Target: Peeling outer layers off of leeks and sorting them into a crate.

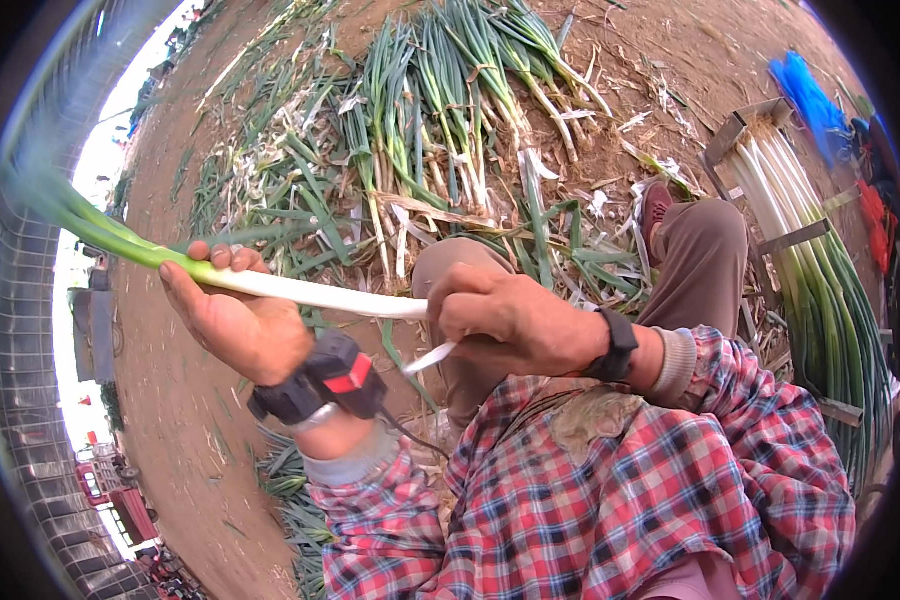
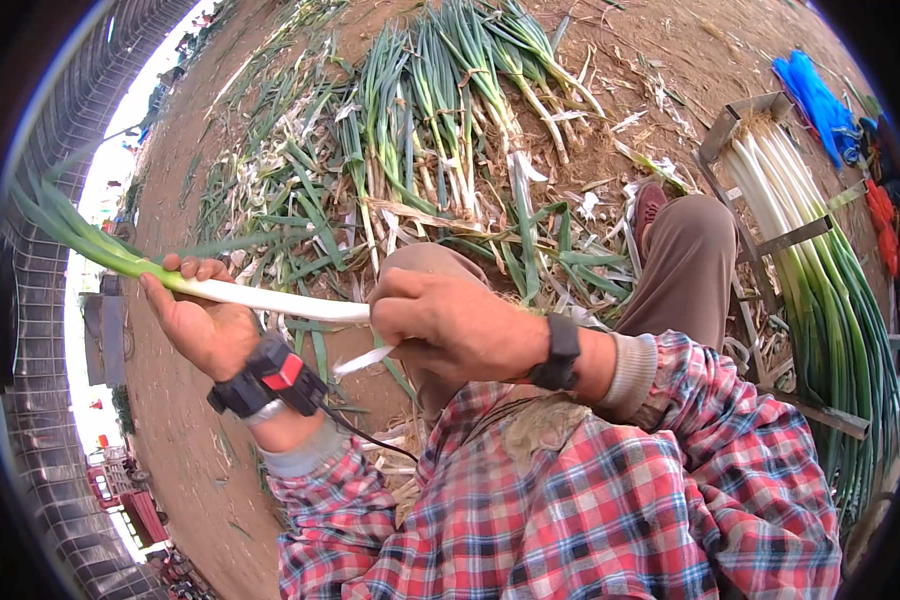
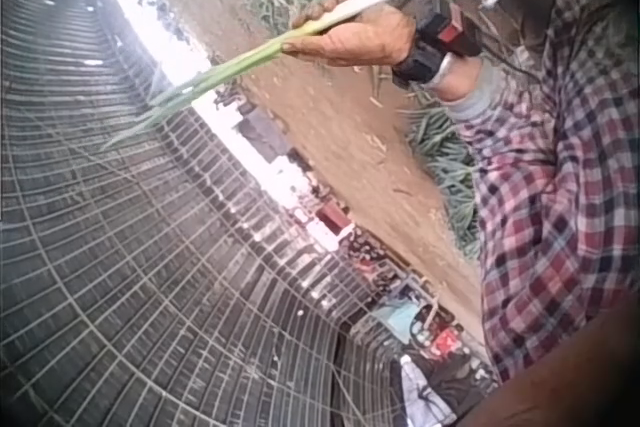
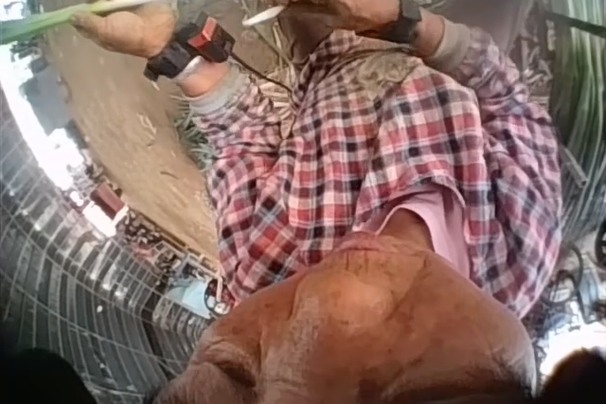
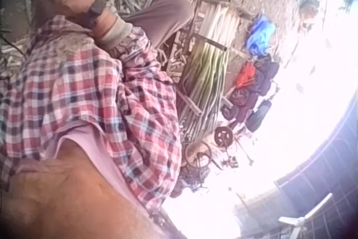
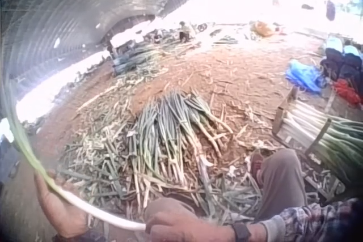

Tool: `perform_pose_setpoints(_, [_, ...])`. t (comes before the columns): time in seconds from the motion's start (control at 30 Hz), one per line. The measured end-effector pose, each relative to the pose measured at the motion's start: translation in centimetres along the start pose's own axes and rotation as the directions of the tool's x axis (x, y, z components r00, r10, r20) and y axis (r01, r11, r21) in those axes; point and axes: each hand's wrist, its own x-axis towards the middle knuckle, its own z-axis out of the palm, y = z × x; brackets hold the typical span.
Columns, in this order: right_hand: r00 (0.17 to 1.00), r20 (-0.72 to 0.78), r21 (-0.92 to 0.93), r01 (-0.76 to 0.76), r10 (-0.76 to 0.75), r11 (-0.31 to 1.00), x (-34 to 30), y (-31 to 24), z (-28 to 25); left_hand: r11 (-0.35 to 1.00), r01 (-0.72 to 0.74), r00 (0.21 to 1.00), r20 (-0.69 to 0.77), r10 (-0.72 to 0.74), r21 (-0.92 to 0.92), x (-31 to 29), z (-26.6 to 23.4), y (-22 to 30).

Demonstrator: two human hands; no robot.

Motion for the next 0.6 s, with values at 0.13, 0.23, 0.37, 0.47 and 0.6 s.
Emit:
perform_pose_setpoints(0.13, [0.943,0.211,0.136,-0.288,0.256,0.948,-3.0,0.6,-3.9,0.971,0.149,0.986,0.104,-0.131,-0.188,2.7,-5.0,1.7])
perform_pose_setpoints(0.23, [0.801,0.175,-0.375,-0.483,0.572,0.791,-8.8,6.6,-8.3,0.965,0.093,0.995,0.042,-0.086,-0.244,2.3,-5.0,2.6])
perform_pose_setpoints(0.37, [0.675,-0.139,-0.698,-0.586,0.724,0.412,-13.3,8.5,-12.0,0.953,0.015,0.989,0.144,0.030,-0.303,3.1,-7.3,4.5])
perform_pose_setpoints(0.47, [0.916,-0.106,-0.517,-0.383,0.387,0.765,-7.0,5.8,-8.3,0.964,-0.041,0.980,0.180,0.091,-0.262,1.9,-6.6,3.8])
perform_pose_setpoints(0.6, [0.981,-0.047,-0.375,-0.190,0.186,0.907,-1.3,1.5,-1.9,0.969,-0.108,0.972,0.179,0.149,-0.222,-0.2,-4.3,2.4])
